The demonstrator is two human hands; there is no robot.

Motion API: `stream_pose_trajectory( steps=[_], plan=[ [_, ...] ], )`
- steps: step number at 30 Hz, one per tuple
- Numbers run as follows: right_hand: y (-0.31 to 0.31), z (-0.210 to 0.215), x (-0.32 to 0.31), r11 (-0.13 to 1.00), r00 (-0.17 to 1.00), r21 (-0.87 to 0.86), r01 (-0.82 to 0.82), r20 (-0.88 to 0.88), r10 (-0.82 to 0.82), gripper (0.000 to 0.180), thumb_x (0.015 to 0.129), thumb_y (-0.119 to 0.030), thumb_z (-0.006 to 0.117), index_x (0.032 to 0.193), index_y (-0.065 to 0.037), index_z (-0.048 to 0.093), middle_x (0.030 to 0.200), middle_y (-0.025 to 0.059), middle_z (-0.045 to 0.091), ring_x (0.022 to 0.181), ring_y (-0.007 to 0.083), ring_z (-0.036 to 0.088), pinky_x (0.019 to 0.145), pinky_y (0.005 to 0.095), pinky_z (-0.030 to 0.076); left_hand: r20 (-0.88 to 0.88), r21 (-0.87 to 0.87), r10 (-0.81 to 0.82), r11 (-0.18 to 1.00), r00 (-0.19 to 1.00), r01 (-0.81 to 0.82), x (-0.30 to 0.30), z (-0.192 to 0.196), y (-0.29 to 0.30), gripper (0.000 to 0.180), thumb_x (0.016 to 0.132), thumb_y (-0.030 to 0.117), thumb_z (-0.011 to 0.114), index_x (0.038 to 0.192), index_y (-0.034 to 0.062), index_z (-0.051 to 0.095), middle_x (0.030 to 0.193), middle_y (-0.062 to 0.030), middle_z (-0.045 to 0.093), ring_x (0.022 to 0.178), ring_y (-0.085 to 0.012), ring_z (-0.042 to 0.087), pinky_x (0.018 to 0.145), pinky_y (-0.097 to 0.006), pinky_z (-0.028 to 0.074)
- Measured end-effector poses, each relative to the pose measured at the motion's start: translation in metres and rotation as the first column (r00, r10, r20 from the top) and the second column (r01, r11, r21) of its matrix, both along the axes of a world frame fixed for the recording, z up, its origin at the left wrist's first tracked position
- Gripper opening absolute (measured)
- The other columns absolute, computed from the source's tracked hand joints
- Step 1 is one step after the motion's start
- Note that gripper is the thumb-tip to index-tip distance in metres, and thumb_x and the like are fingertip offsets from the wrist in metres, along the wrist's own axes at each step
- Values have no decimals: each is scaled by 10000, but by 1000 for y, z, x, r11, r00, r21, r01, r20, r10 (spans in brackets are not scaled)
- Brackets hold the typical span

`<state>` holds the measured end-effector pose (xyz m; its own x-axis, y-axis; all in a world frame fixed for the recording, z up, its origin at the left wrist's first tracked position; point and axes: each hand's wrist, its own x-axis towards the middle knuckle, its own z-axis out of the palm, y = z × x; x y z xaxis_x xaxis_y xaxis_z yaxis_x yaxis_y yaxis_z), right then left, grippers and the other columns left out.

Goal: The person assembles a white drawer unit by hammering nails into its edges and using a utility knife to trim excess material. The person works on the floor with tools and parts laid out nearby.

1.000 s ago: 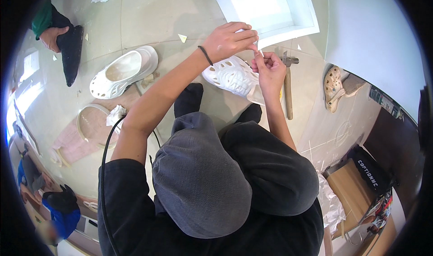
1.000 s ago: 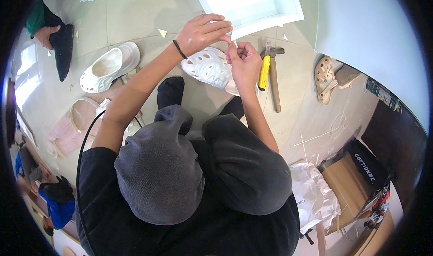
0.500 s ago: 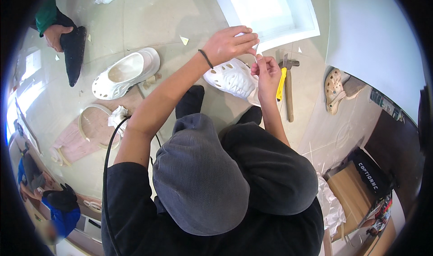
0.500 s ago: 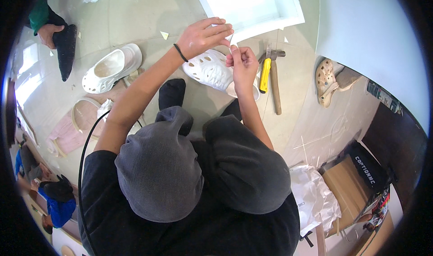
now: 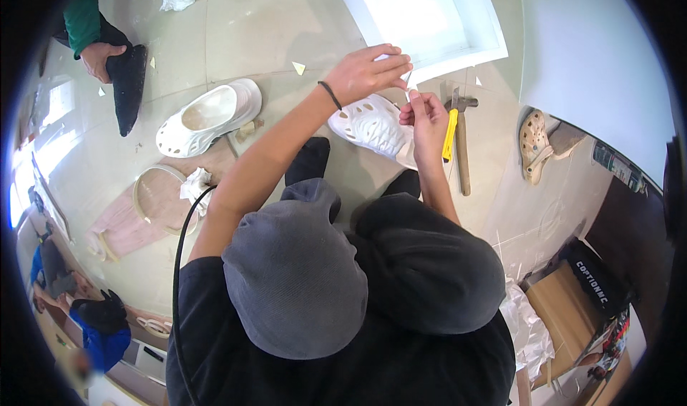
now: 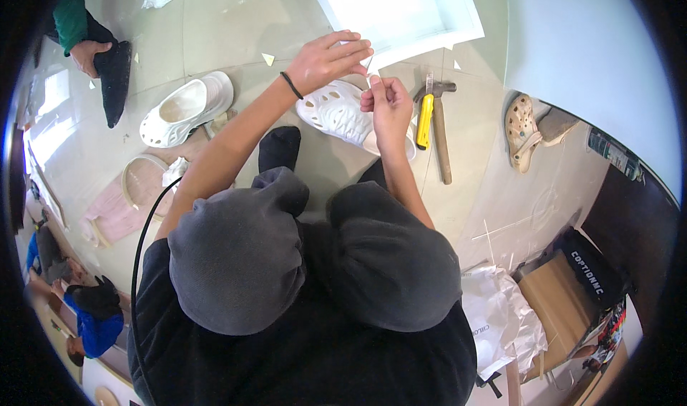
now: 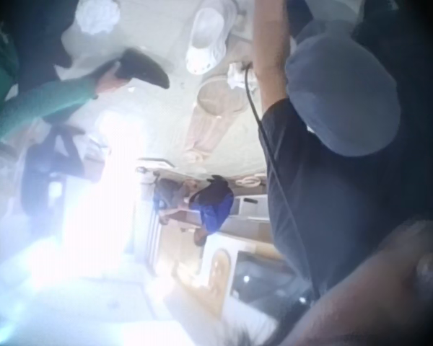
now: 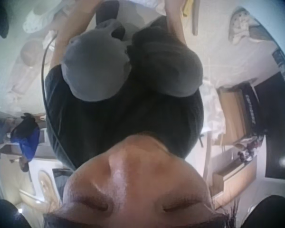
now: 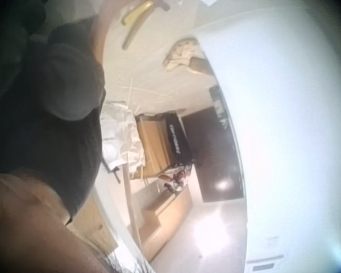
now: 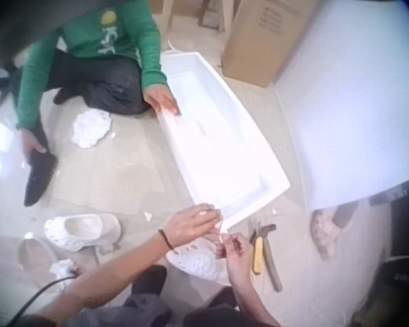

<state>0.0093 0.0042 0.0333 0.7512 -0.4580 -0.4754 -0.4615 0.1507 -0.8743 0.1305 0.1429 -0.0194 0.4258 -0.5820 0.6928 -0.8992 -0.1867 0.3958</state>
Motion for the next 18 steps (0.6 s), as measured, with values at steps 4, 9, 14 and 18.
stream_pose_trajectory(
  steps=[4,9,14,18],
  plan=[
    [3,6,3,1000,999,15,21,-28,-20,204,969,-203,646,845,-44,618,676,35,625,558,92,577,539,233,490,7,14,-3,1000,1000,3,3,0,1,354,748,246,807,1046,74,723,1066,5,688,1022,-196,644,805,-309,586],
    [-3,-11,2,995,998,72,-63,-22,64,252,995,-250,591,804,-90,557,608,-33,478,493,53,417,473,218,358,11,4,19,1000,1000,-19,0,-1,-2,346,756,249,803,1046,76,724,1081,6,691,1025,-194,643,813,-307,585],
    [-13,9,14,964,960,141,-225,-135,244,296,1021,-304,524,788,-121,520,606,-55,410,493,36,338,452,209,276,10,-13,30,999,999,-30,1,-5,-2,335,763,245,797,1044,77,725,1088,2,693,1031,-195,643,818,-312,584],
    [-4,-14,6,965,996,248,-88,46,80,308,1025,-276,511,769,-103,524,602,-51,446,465,38,356,432,215,287,-14,-4,28,1000,1000,-28,-1,-6,-5,415,732,253,808,1105,95,717,1102,-2,704,1036,-210,654,862,-323,574]
  ],
)
